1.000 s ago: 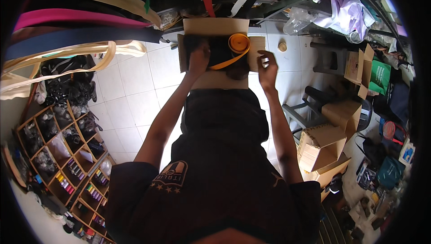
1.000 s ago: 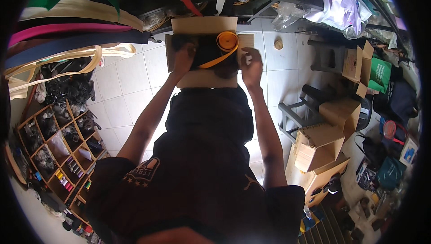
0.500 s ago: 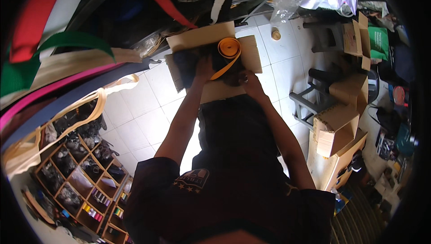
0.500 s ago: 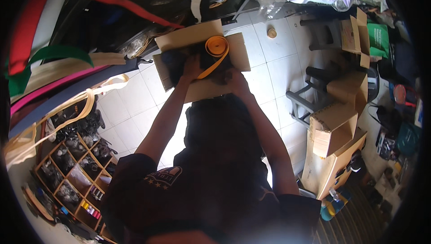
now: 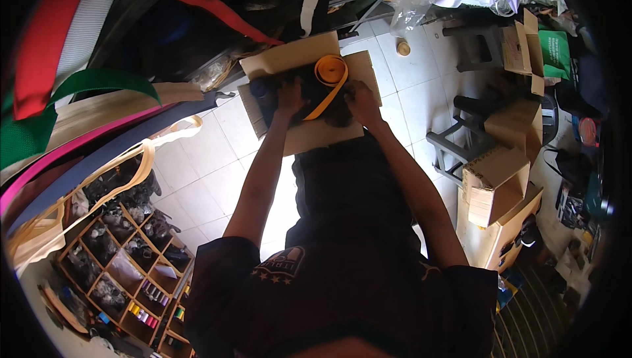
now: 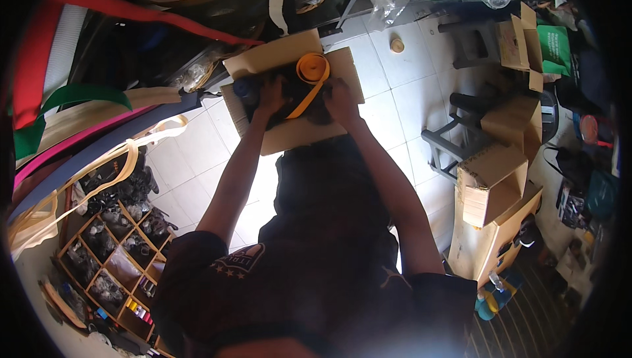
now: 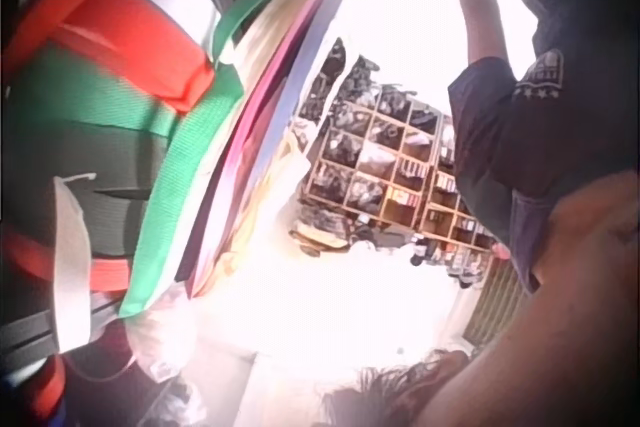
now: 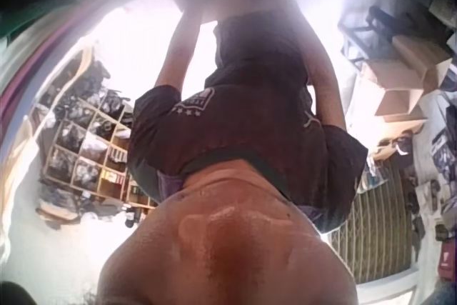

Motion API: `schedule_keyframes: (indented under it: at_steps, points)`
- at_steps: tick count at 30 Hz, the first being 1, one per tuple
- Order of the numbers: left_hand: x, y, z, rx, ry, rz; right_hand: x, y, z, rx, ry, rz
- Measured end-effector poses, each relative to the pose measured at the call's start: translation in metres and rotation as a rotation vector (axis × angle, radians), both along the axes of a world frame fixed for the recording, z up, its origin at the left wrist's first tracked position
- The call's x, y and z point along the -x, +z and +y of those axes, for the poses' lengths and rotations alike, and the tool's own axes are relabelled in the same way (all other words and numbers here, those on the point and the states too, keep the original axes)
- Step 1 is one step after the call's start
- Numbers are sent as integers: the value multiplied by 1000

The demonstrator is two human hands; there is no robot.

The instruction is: The person organizes rolls of colorful fabric and webbing by picking them up from a box and placing them onto shelves. The person handles rolls of various colors including pink, white, black, green, navy blue, and yellow.

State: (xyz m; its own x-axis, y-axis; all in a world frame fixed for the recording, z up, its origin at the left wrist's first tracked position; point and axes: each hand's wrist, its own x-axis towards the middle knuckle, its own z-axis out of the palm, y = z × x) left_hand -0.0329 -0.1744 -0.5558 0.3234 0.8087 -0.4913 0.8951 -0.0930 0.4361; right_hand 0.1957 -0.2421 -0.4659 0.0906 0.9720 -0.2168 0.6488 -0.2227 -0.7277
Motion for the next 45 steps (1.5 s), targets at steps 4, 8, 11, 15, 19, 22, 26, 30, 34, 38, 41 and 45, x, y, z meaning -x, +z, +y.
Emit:
schedule_keyframes:
  at_steps: [4,8,11,15,19,22,26,30,34,38,41,45]
  points:
    - [17,20,-4,33,138,-290,4,11,2,36,16,28]
    - [28,56,-21,-79,270,-546,2,16,2,7,56,24]
    - [31,114,-15,-32,407,-602,-2,15,5,-91,111,126]
    - [41,184,-6,-16,474,-706,18,62,22,-137,188,346]
    - [37,230,-1,44,505,-768,30,104,40,-132,264,562]
    - [29,258,4,-52,439,-814,32,128,52,-106,241,756]
    - [15,295,0,-50,539,-998,32,171,49,-103,140,832]
    - [10,292,-2,-93,564,-1126,29,195,52,-195,19,866]
    - [-2,334,-8,-90,612,-1222,27,252,53,-360,-145,893]
    - [-16,403,-4,-12,565,-1210,18,296,66,-506,-167,931]
    - [-23,424,6,-134,496,-1177,15,332,66,-610,-196,866]
    - [-36,466,18,-251,472,-1370,17,374,82,-812,-192,849]
